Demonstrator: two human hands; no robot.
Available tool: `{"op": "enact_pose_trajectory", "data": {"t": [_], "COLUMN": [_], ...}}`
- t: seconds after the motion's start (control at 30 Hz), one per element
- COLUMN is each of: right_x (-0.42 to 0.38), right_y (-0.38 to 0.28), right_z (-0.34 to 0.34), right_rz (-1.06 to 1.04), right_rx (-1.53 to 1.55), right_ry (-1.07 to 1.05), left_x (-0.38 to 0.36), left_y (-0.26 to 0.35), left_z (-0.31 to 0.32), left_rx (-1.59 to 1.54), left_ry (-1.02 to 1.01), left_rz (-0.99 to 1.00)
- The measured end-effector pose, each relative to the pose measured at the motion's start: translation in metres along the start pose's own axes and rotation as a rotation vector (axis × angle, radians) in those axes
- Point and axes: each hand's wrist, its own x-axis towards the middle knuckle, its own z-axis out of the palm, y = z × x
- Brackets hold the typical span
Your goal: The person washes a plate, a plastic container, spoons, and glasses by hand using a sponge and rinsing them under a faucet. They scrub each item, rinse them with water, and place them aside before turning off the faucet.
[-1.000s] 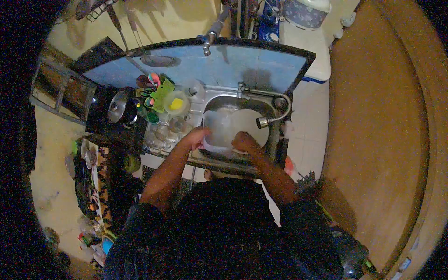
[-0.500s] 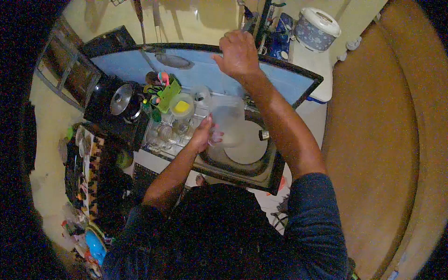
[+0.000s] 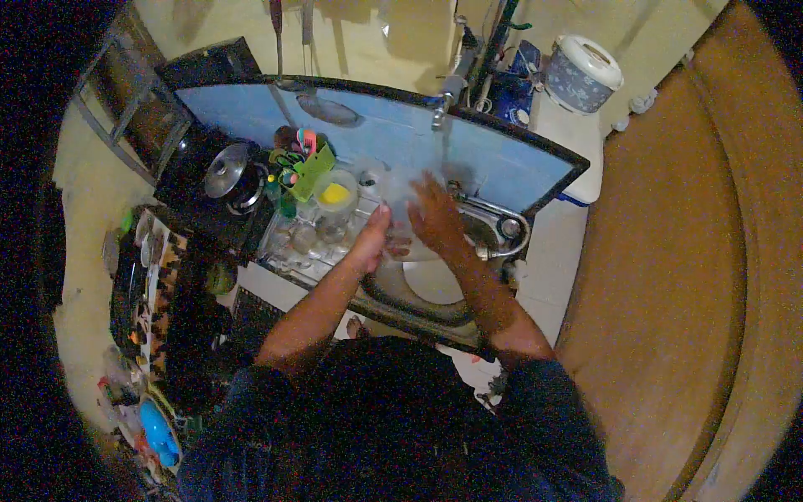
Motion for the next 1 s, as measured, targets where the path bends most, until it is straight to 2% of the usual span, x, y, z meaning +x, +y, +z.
{"op": "enact_pose_trajectory", "data": {"t": [0.03, 0.1, 0.17, 0.2, 0.23, 0.27, 0.3, 0.33, 0.37, 0.4, 0.43, 0.47, 0.5, 0.53, 0.57, 0.6, 0.63, 0.67, 0.7, 0.77, 0.8, 0.87, 0.93, 1.0], "right_x": [-0.009, -0.019, -0.015, -0.012, -0.018, -0.032, -0.043, -0.044, -0.042, -0.046, -0.056, -0.061, -0.067, -0.07, -0.073, -0.07, -0.066, -0.065, -0.066, -0.067, -0.068, -0.074, -0.076, -0.067], "right_y": [0.005, 0.006, 0.004, 0.002, 0.01, 0.025, 0.033, 0.025, 0.01, 0.002, 0.009, 0.009, 0.008, 0.008, 0.009, 0.006, 0.004, 0.011, 0.024, 0.037, 0.039, 0.042, 0.044, 0.04], "right_z": [0.015, 0.034, 0.048, 0.053, 0.07, 0.1, 0.115, 0.101, 0.072, 0.056, 0.063, 0.066, 0.066, 0.066, 0.065, 0.06, 0.057, 0.055, 0.052, 0.043, 0.035, 0.031, 0.033, 0.027], "right_rz": [-0.002, 0.246, 0.207, 0.162, 0.165, 0.093, 0.02, 0.015, 0.414, 0.828, 1.131, 1.131, 1.1, 1.035, 1.037, 1.015, 0.992, 0.993, 0.98, 0.97, 1.04, 1.112, 0.991, 1.056], "right_rx": [0.006, -0.201, -0.232, -0.268, -0.268, -0.056, 0.156, 0.152, 0.666, 1.178, 1.28, 1.278, 1.67, 2.054, 2.051, 1.986, 1.92, 1.921, 1.887, 1.848, 1.857, 1.855, 2.037, 1.955], "right_ry": [-0.005, -0.222, -0.229, -0.228, -0.224, -0.2, -0.174, -0.174, -0.373, -0.566, -0.501, -0.506, -0.383, -0.238, -0.243, -0.136, -0.031, -0.033, -0.027, -0.018, 0.044, 0.114, 0.097, 0.158], "left_x": [0.0, 0.0, -0.001, 0.013, 0.04, 0.053, 0.043, 0.026, 0.017, 0.022, 0.029, 0.035, 0.032, 0.03, 0.03, 0.042, 0.062, 0.073, 0.075, 0.082, 0.092, 0.112, 0.125, 0.121], "left_y": [-0.003, -0.009, -0.018, -0.027, -0.041, -0.049, -0.041, -0.023, -0.012, -0.015, -0.018, -0.022, -0.022, -0.024, -0.024, -0.035, -0.055, -0.068, -0.065, -0.048, -0.038, -0.02, -0.028, -0.038], "left_z": [-0.001, 0.005, 0.015, 0.01, -0.001, -0.008, -0.004, 0.006, 0.012, 0.008, 0.005, 0.001, 0.004, 0.009, 0.016, 0.018, 0.016, 0.017, 0.022, 0.033, 0.033, 0.033, 0.04, 0.048], "left_rx": [0.094, 0.191, 0.207, 0.211, 0.445, 0.675, 0.674, 0.748, 0.815, 0.809, 1.015, 1.224, 1.219, 1.796, 2.368, 2.367, 1.651, 0.935, 0.935, 1.031, 1.025, 1.555, 1.646, 1.746], "left_ry": [0.004, 0.01, 0.077, 0.075, 0.22, 0.368, 0.367, 0.355, 0.343, 0.346, 0.346, 0.341, 0.343, 0.202, 0.018, 0.025, 0.119, 0.183, 0.183, -0.007, -0.011, -0.12, -0.077, -0.028], "left_rz": [0.011, 0.016, 0.161, 0.16, 0.404, 0.646, 0.646, 0.49, 0.333, 0.333, 0.357, 0.38, 0.374, 0.508, 0.635, 0.635, 0.69, 0.679, 0.677, 0.744, 0.742, 0.51, 0.487, 0.454]}}
